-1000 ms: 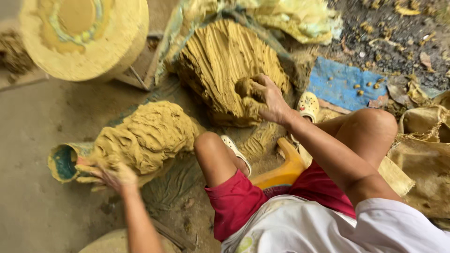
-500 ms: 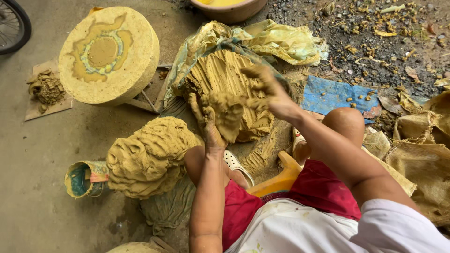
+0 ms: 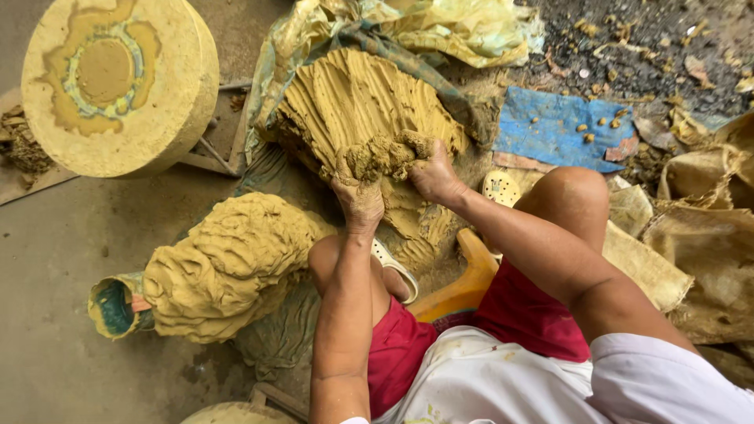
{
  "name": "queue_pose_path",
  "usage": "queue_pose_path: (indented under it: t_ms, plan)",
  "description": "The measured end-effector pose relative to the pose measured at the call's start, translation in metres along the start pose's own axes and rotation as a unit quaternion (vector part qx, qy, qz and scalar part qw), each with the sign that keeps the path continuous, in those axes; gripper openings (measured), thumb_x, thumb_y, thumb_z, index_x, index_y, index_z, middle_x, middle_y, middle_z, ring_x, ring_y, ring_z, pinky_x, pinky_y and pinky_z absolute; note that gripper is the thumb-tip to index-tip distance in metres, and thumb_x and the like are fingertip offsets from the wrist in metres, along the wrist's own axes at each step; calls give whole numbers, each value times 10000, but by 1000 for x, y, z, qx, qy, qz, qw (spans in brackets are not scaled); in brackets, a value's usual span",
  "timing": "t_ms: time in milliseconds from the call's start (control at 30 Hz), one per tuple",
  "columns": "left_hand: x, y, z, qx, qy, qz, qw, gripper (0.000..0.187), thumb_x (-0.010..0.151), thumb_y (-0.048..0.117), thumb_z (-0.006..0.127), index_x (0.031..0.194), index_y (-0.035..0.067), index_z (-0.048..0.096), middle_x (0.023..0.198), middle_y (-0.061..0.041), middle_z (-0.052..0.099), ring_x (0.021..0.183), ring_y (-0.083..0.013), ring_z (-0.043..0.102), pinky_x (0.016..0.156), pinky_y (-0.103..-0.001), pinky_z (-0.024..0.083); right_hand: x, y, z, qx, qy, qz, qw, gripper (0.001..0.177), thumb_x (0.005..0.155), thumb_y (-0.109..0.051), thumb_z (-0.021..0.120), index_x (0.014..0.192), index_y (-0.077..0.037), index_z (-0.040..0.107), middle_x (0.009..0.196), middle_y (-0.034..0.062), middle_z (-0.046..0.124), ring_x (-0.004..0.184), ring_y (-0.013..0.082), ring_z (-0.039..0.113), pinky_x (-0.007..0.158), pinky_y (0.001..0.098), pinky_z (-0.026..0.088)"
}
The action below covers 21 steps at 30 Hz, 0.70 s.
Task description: The person kneads a large mass of clay by hand, repeatedly pulling portions of the clay and pressing them back into the main pile on a covered workspace.
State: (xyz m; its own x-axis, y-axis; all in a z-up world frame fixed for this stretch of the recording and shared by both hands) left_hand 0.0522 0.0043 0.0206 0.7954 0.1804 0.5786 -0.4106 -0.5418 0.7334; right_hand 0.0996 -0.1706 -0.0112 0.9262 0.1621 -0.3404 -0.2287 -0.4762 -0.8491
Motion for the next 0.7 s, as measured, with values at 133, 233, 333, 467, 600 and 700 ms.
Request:
queue_pose_path:
  t_ms: [133,233,333,467,600,700]
  plan:
    - [-15,-50,13,-386,60,-236,890,371,973,6,736,1307,-15,576,1010,-90,666,784,-204,617,684,-366,542,-37,-27,-4,121,-98,72,985,751,876,-145,649,1529,48,334,1542,290,450,1484,379,447,1258,464,327]
    - [3,-44,3,-362,102,-211,902,156,1067,108,735,1115,-17,656,962,-95,670,820,-214,584,776,-439,477,-54,-85,-30,372,-132,-117,911,988,831,-128,793,1625,-91,205,1651,158,264,1547,313,271,1285,508,223]
    - [13,-37,-14,-346,160,-249,890,281,1002,233,720,1248,108,667,1179,-21,682,1126,-181,610,1062,-497,467,-61,-112,-32,310,-94,-254,911,1079,860,-265,836,1678,-165,139,1725,119,165,1603,291,161,1302,510,141]
    - [6,-35,-11,-359,118,-330,865,484,939,373,690,1369,189,565,1399,-10,569,1339,-155,497,1168,-474,337,-50,-88,-2,200,-104,-183,957,1094,742,-608,823,1603,-161,318,1614,148,451,1513,290,399,1276,489,314]
    - [16,-42,-14,-397,10,-233,888,548,943,335,726,1421,197,497,1447,-41,520,1317,-143,516,1148,-433,382,-28,-51,-13,224,-46,-94,969,1112,665,-709,766,1478,-39,409,1475,236,564,1397,338,566,1183,491,494]
    - [19,-58,-26,-373,37,-163,913,608,947,307,753,1461,202,445,1482,-65,483,1301,-134,531,1134,-403,416,-22,-27,-37,154,64,-27,986,1100,683,-627,793,1451,-10,303,1429,231,515,1370,333,511,1156,474,471]
Point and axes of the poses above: each hand's wrist, its own x-axis towards the middle knuckle, its own z-axis out of the palm, y = z × x, the point moved 6 cm from there along x, towards the middle knuckle
